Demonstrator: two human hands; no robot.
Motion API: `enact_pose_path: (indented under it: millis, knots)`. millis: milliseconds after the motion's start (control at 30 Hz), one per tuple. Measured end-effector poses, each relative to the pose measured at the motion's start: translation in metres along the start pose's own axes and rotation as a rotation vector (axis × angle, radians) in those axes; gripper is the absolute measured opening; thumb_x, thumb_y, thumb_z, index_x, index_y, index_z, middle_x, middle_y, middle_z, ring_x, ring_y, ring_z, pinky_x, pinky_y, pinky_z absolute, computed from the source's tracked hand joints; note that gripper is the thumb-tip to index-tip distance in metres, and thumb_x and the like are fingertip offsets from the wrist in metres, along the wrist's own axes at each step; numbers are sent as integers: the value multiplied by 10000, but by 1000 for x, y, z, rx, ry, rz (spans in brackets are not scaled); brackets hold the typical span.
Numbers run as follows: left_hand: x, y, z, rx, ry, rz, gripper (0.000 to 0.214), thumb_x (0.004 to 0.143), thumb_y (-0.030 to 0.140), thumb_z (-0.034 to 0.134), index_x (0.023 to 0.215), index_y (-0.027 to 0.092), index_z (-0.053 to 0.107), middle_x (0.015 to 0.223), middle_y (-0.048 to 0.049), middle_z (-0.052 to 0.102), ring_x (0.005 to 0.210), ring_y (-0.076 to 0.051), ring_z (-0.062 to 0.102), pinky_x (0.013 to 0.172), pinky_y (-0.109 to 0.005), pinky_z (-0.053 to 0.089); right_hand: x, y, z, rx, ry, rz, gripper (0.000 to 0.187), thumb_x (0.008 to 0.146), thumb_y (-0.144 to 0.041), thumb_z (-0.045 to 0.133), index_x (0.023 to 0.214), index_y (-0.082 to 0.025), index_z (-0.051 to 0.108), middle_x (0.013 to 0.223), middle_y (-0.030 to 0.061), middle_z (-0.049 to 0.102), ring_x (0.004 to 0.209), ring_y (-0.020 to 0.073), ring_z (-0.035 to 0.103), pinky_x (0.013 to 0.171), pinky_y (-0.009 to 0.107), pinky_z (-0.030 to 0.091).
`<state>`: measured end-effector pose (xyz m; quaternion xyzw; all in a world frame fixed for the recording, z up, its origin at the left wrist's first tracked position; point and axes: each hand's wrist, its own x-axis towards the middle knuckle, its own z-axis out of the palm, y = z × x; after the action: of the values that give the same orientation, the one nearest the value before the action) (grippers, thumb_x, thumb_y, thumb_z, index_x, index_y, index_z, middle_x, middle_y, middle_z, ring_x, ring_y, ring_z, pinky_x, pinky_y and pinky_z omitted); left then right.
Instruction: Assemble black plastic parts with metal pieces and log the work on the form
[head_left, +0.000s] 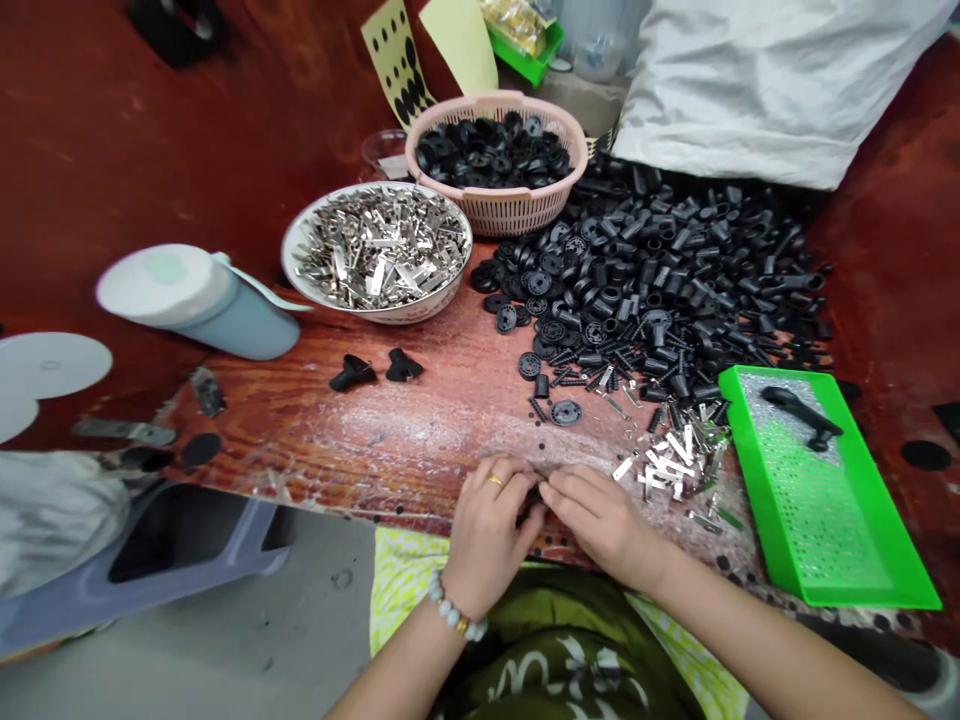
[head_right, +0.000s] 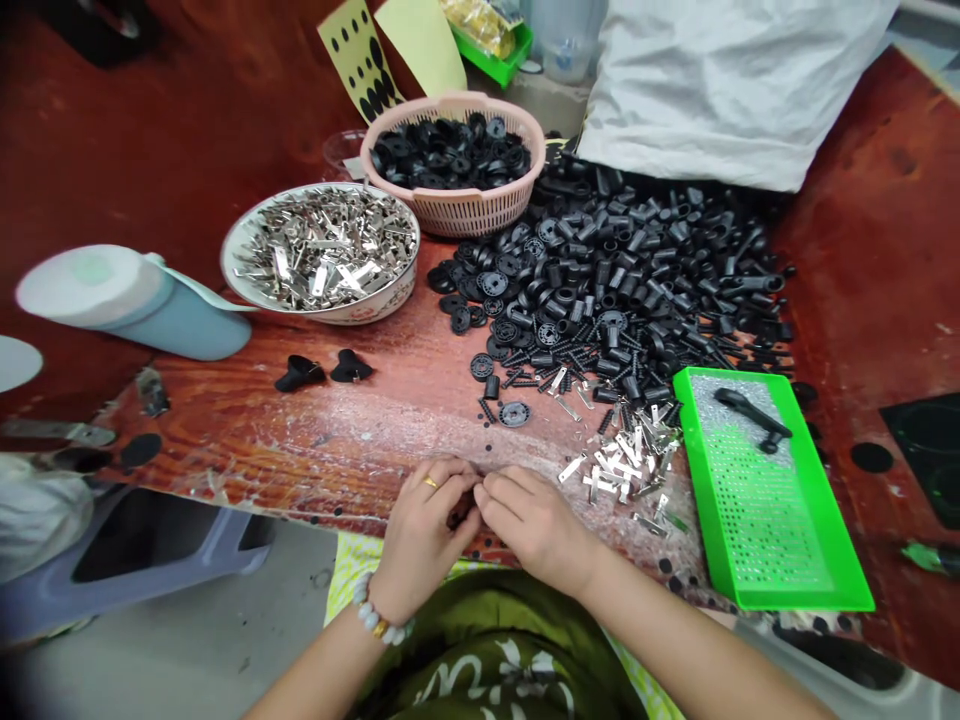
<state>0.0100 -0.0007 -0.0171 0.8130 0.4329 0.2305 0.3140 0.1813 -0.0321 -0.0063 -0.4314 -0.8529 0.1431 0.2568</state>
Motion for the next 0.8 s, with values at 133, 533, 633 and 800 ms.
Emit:
enact_pose_path:
  millis: [133, 533, 633, 800]
  knots:
    - [1, 1, 0, -2, 3, 4, 172, 767, 117, 545, 924, 189, 540, 997, -55, 573, 979, -232, 479, 835, -390, 401, -2, 4, 7, 47, 74, -46, 309, 862, -77, 460, 1170, -90, 483, 995, 135, 591, 975, 212, 507, 812, 390, 500]
    - [1, 2, -1, 5, -29, -10, 155, 792, 124, 522, 925, 202, 527, 965, -35, 595, 984, -226, 481, 852, -386, 390, -7, 5, 5, 80, 355, 118, 298, 830, -55, 483, 1108, -162, 477, 918, 98, 559, 865, 176, 535, 731, 335, 513]
    - [0, 2, 0, 24, 2, -17, 142, 798, 138, 521, 925, 200, 532, 987, -48, 577, 966, -225, 486, 845, -386, 393, -9, 5, 3, 78, 374, 125, 311, 835, -62, 465, 1124, -179, 469, 925, 97, 562, 879, 182, 547, 730, 338, 516]
    - [0, 2, 2, 47, 15, -9, 144, 799, 136, 528, 929, 198, 532, 994, -45, 560, 963, -217, 481, 832, -379, 393, -9, 5, 2, 77, 382, 105, 302, 825, -52, 466, 1106, -162, 482, 916, 101, 572, 870, 179, 553, 732, 333, 515]
